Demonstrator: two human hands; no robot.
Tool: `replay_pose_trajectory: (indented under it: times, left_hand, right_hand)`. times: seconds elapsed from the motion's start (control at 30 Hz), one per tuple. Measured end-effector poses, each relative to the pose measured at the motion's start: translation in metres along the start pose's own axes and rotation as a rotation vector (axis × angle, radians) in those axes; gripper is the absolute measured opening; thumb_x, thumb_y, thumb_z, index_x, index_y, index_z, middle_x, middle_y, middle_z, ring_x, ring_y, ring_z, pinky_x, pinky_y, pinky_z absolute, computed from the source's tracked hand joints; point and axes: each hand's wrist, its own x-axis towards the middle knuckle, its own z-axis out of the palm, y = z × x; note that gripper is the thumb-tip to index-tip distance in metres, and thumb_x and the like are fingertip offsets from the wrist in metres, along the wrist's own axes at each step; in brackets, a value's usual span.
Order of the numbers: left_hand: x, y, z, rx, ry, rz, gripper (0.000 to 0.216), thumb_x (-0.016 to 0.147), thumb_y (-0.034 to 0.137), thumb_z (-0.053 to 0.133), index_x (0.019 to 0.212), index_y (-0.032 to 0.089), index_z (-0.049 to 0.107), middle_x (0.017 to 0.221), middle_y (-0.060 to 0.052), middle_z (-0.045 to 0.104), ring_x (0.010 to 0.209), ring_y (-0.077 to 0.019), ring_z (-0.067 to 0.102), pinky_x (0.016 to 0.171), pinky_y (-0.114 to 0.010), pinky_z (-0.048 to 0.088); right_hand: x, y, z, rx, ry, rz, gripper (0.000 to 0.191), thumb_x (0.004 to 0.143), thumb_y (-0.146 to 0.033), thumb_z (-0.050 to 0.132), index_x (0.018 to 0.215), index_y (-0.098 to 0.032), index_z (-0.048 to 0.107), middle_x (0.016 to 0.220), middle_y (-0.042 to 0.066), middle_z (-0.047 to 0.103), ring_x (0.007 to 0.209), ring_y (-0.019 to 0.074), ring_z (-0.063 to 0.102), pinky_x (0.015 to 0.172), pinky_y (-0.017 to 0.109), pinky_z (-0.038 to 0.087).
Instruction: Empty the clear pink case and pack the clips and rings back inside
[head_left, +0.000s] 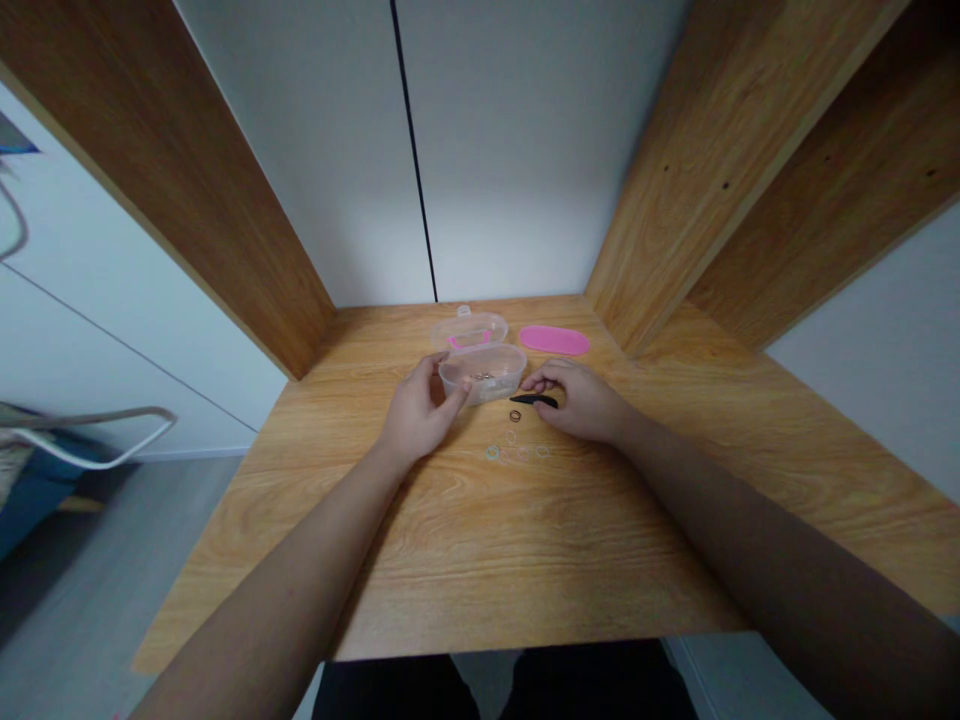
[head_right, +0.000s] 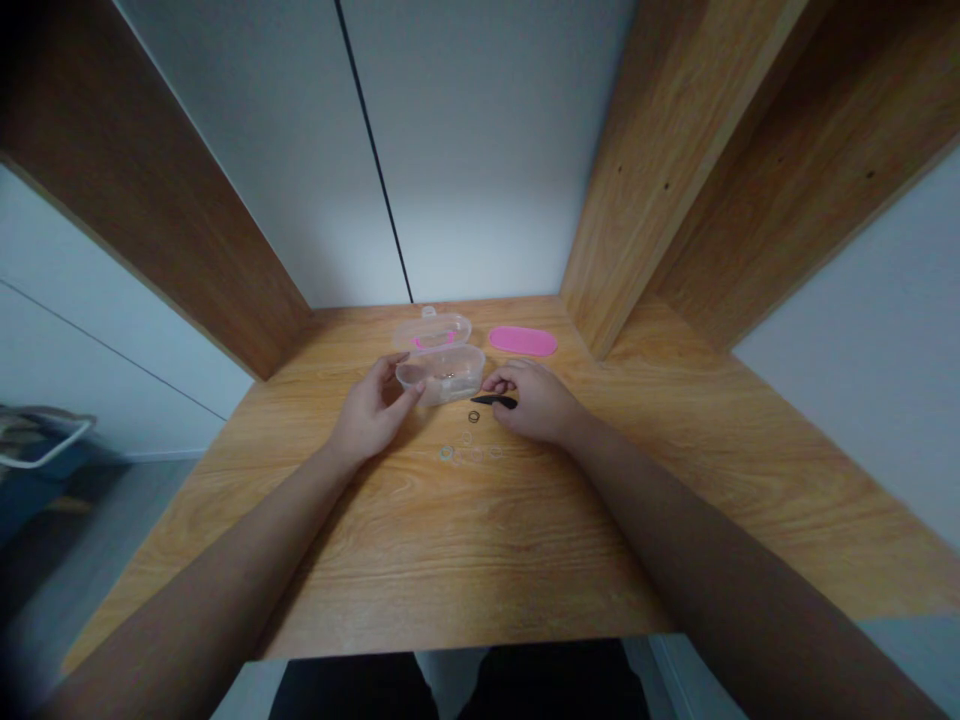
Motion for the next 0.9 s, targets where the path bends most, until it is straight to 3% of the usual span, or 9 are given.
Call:
replay_pose_trajectory:
  times: [0.17,0.43,0.9]
  left_hand:
    - [0.0,0.001,0.0,0.007,-0.002,-0.002,0.051,0.09,0.044,0.064,0.132,0.016,0.054,0.126,-0.014,0.07,0.116,-0.0285,0.067,0.103,-0.047,0.052]
    - [-0.001,-0.001,0.0,0.003,-0.008,-0.005,0.052,0.091,0.045,0.064,0.134,0.017,0.053,0.126,-0.014,0.07,0.117,-0.0286,0.067,0.104,-0.047,0.051]
    - [0.0,0.0,0.0,-0.009,-0.008,0.009,0.049,0.091,0.046,0.064,0.131,0.018,0.055,0.122,-0.013,0.072,0.111,-0.0282,0.069,0.1,-0.047,0.053]
  right_hand:
    - [0.001,0.005,0.001,-0.065,-0.01,-0.009,0.024,0.073,-0.015,0.067,0.094,-0.023,0.074,0.095,0.004,0.075,0.09,0.0224,0.068,0.085,0.037,0.054]
    - [0.001,0.0,0.0,-0.04,-0.02,0.028,0.021,0.072,-0.019,0.07,0.092,-0.023,0.076,0.09,0.001,0.077,0.082,0.0203,0.07,0.077,0.033,0.054]
    - [-0.002,-0.021,-0.008,0.084,0.291,-0.249,0.018,0.076,-0.019,0.072,0.093,-0.025,0.071,0.095,0.006,0.076,0.089,0.0232,0.069,0.086,0.041,0.055]
